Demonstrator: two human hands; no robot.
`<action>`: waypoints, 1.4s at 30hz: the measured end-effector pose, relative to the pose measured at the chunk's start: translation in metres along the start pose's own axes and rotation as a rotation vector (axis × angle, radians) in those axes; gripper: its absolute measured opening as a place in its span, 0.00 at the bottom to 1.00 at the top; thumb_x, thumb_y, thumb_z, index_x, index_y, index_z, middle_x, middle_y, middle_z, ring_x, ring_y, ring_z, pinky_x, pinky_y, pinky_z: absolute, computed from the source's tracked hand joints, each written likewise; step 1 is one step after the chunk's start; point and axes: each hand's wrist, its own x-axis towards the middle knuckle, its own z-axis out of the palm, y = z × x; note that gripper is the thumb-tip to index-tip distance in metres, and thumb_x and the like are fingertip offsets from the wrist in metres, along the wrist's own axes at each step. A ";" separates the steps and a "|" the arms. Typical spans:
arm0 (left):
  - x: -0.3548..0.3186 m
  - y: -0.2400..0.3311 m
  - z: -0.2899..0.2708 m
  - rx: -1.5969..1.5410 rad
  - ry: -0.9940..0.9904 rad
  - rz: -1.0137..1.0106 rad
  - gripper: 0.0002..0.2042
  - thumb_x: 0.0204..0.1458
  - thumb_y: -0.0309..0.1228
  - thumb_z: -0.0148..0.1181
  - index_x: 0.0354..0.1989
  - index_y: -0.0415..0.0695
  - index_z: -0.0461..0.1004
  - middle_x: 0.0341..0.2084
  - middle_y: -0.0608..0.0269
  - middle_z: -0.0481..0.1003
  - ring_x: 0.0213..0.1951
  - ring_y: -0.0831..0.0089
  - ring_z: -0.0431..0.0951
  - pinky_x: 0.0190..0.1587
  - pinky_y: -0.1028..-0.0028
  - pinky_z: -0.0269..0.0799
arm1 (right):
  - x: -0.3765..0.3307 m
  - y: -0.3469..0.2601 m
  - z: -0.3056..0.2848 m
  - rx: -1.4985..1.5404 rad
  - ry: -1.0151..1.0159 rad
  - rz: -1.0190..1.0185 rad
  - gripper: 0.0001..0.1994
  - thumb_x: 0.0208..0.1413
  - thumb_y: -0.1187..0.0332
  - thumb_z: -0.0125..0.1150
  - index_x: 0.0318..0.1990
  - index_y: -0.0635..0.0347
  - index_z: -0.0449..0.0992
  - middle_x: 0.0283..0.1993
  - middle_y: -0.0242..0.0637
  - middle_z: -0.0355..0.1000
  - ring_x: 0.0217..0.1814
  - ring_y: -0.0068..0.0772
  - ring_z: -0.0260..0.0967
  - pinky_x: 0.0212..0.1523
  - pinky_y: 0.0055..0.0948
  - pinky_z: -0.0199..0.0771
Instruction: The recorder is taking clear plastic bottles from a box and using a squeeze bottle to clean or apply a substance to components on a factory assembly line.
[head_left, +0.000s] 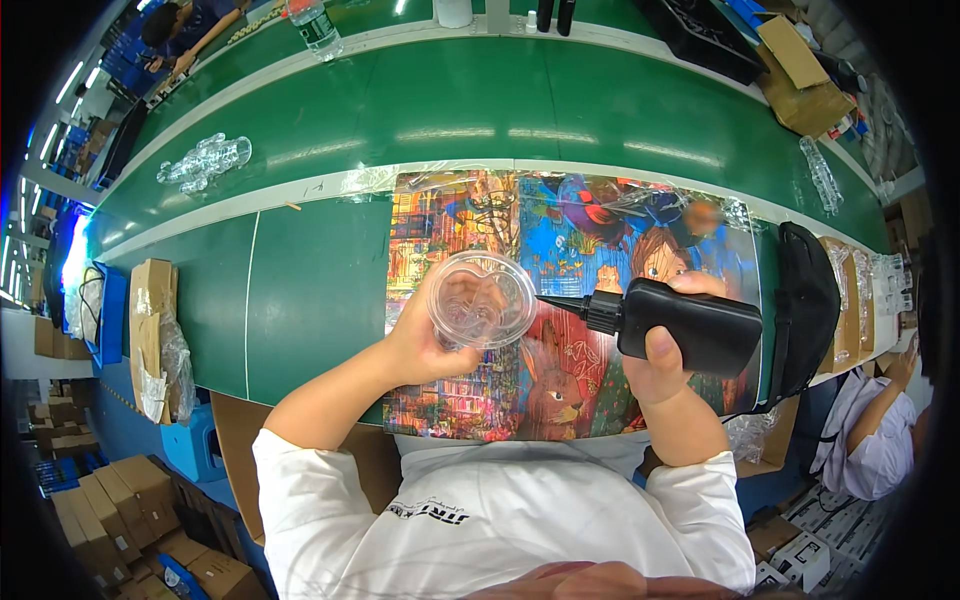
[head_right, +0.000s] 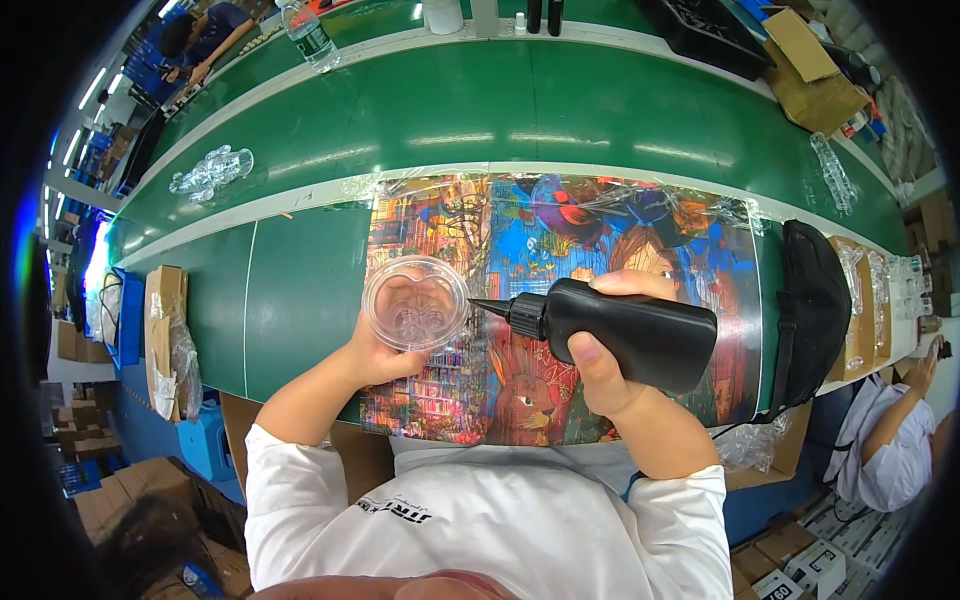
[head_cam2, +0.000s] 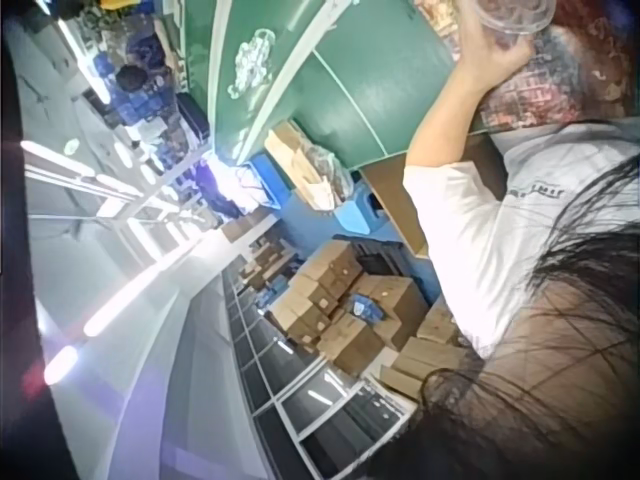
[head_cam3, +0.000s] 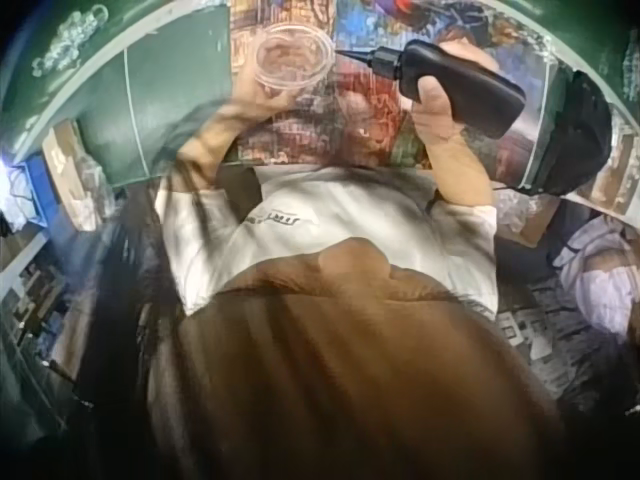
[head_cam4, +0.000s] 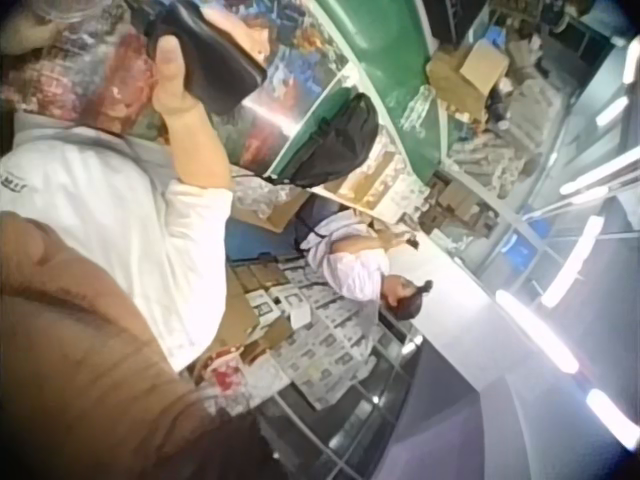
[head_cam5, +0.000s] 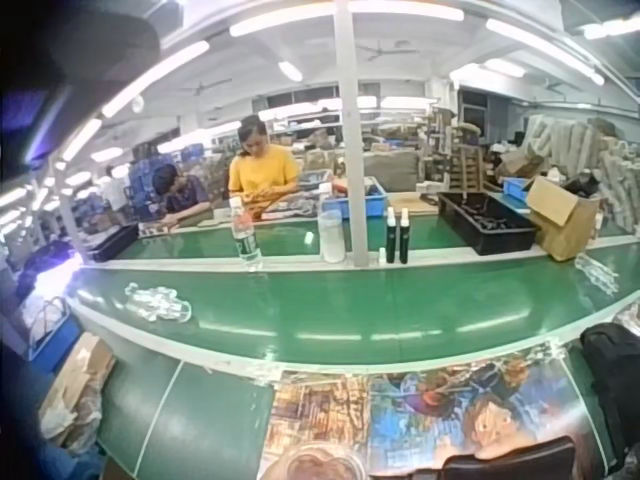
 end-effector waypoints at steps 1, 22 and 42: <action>0.001 0.000 0.001 -0.011 0.001 0.016 0.31 0.35 0.20 0.57 0.52 0.42 0.53 0.40 0.53 0.68 0.44 0.68 0.70 0.49 0.68 0.65 | 0.000 0.000 -0.001 -0.007 -0.002 0.005 0.25 0.43 0.66 0.65 0.45 0.61 0.59 0.46 0.37 0.59 0.37 0.27 0.66 0.38 0.23 0.75; -0.004 -0.003 0.000 0.037 -0.056 0.025 0.29 0.37 0.22 0.62 0.50 0.43 0.56 0.38 0.56 0.71 0.40 0.70 0.72 0.44 0.70 0.68 | -0.001 -0.001 -0.001 0.050 -0.014 0.033 0.25 0.43 0.67 0.66 0.45 0.60 0.57 0.46 0.36 0.59 0.36 0.30 0.69 0.38 0.27 0.78; -0.001 0.006 -0.004 0.097 -0.225 0.064 0.34 0.27 0.28 0.72 0.47 0.41 0.61 0.37 0.57 0.72 0.36 0.70 0.75 0.40 0.71 0.71 | 0.000 0.000 -0.001 0.142 -0.055 0.069 0.23 0.43 0.66 0.66 0.43 0.62 0.59 0.44 0.36 0.57 0.34 0.27 0.65 0.34 0.23 0.76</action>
